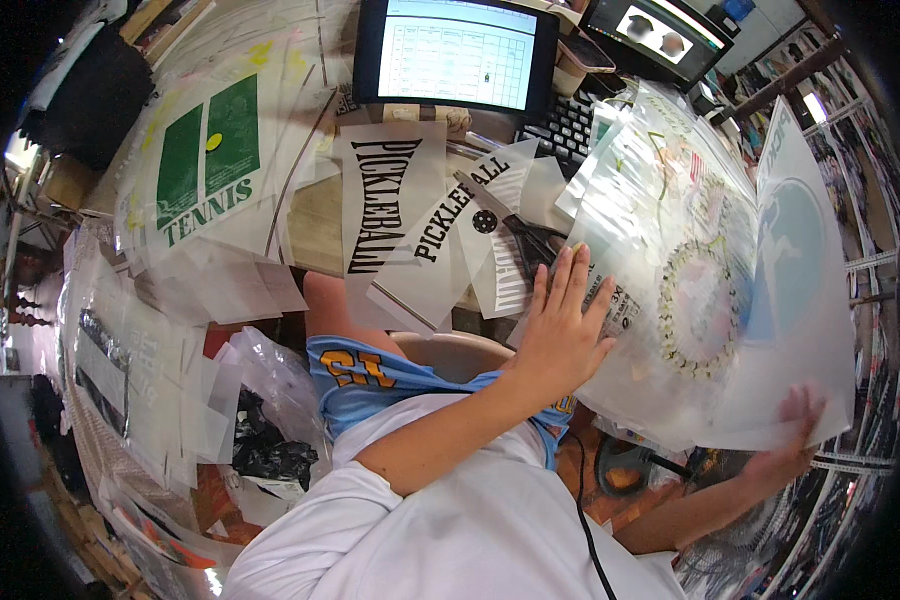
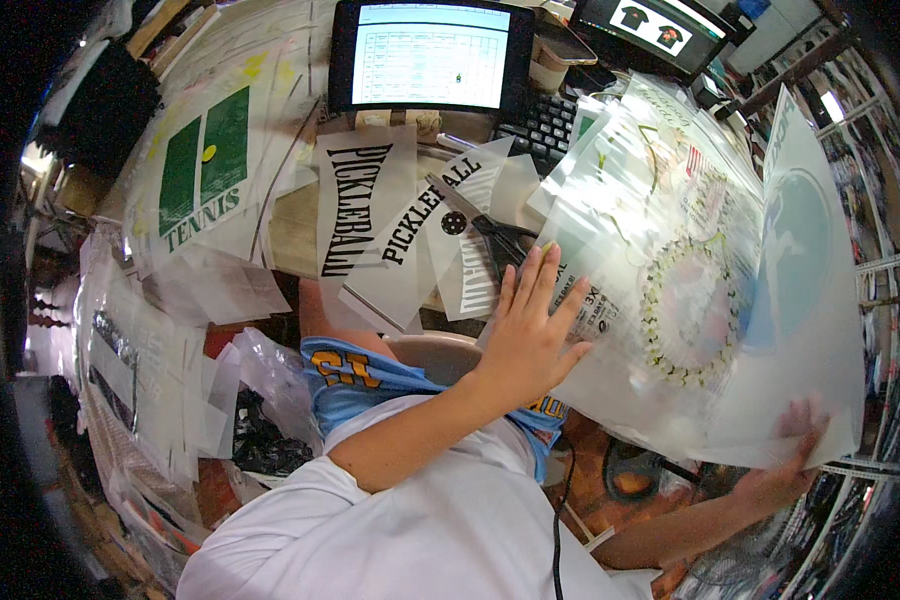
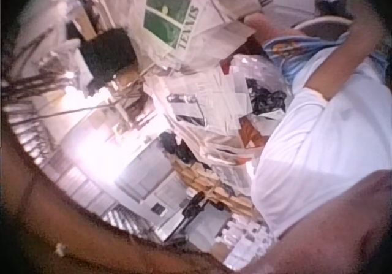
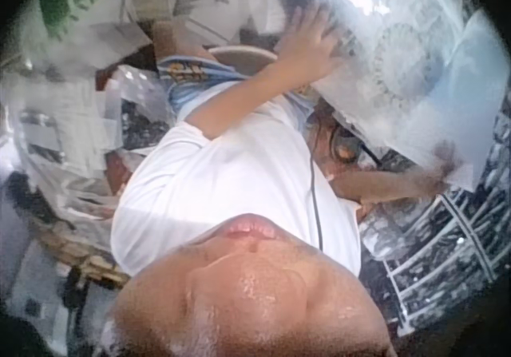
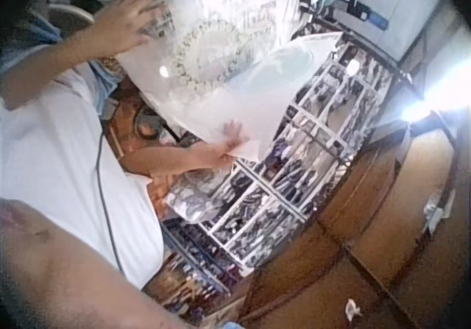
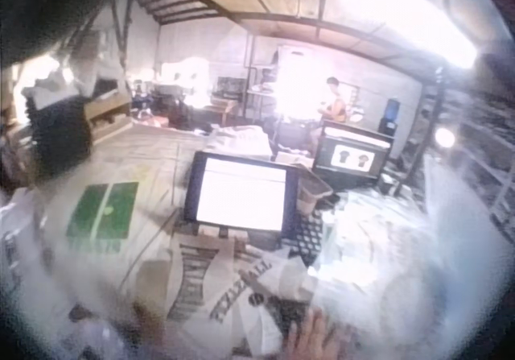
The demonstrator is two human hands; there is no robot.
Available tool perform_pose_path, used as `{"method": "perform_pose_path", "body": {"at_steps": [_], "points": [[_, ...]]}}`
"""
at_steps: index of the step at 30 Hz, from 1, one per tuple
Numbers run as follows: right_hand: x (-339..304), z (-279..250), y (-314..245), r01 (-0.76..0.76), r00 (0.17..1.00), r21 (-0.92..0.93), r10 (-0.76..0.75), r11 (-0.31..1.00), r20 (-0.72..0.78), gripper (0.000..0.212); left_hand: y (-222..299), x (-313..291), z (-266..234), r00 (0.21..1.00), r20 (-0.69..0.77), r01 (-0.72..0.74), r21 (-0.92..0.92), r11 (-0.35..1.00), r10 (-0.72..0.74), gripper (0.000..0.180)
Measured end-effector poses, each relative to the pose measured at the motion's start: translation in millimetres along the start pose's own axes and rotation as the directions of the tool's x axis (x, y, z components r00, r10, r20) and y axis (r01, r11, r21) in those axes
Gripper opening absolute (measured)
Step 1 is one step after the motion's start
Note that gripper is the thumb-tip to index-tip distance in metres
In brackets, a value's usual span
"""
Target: The person sorts through and organizes several clear plastic-wrapped printing designs on a table, checking a digital tablet and using a computer keyboard and mouse.
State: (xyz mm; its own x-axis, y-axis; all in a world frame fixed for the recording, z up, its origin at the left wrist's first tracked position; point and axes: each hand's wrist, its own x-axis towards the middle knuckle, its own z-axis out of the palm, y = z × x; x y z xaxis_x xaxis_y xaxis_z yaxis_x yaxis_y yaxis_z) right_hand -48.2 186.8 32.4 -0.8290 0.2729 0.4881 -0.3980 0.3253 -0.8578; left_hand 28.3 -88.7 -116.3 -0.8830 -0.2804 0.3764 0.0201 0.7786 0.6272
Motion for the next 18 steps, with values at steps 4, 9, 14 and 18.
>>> {"method": "perform_pose_path", "body": {"at_steps": [4,9,14,18], "points": [[-15,-6,21,-0.042,0.997,0.019,0.041,0.999,0.064,0.05,7,5,2,0.999,0.04,-0.01,0.066,0.998,0.007,0.069],[-8,16,17,-0.098,0.994,0.214,0.108,0.972,-0.033,0.044,16,14,6,0.998,0.048,-0.035,0.063,0.997,0.032,0.067],[-2,8,7,-0.078,0.994,0.258,0.095,0.963,-0.058,0.041,32,26,19,0.993,0.073,-0.093,0.011,0.996,0.092,0.063],[1,6,1,-0.035,0.995,0.235,0.055,0.971,-0.08,0.04,39,35,27,0.985,0.11,-0.133,0.012,0.991,0.13,0.057]]}}
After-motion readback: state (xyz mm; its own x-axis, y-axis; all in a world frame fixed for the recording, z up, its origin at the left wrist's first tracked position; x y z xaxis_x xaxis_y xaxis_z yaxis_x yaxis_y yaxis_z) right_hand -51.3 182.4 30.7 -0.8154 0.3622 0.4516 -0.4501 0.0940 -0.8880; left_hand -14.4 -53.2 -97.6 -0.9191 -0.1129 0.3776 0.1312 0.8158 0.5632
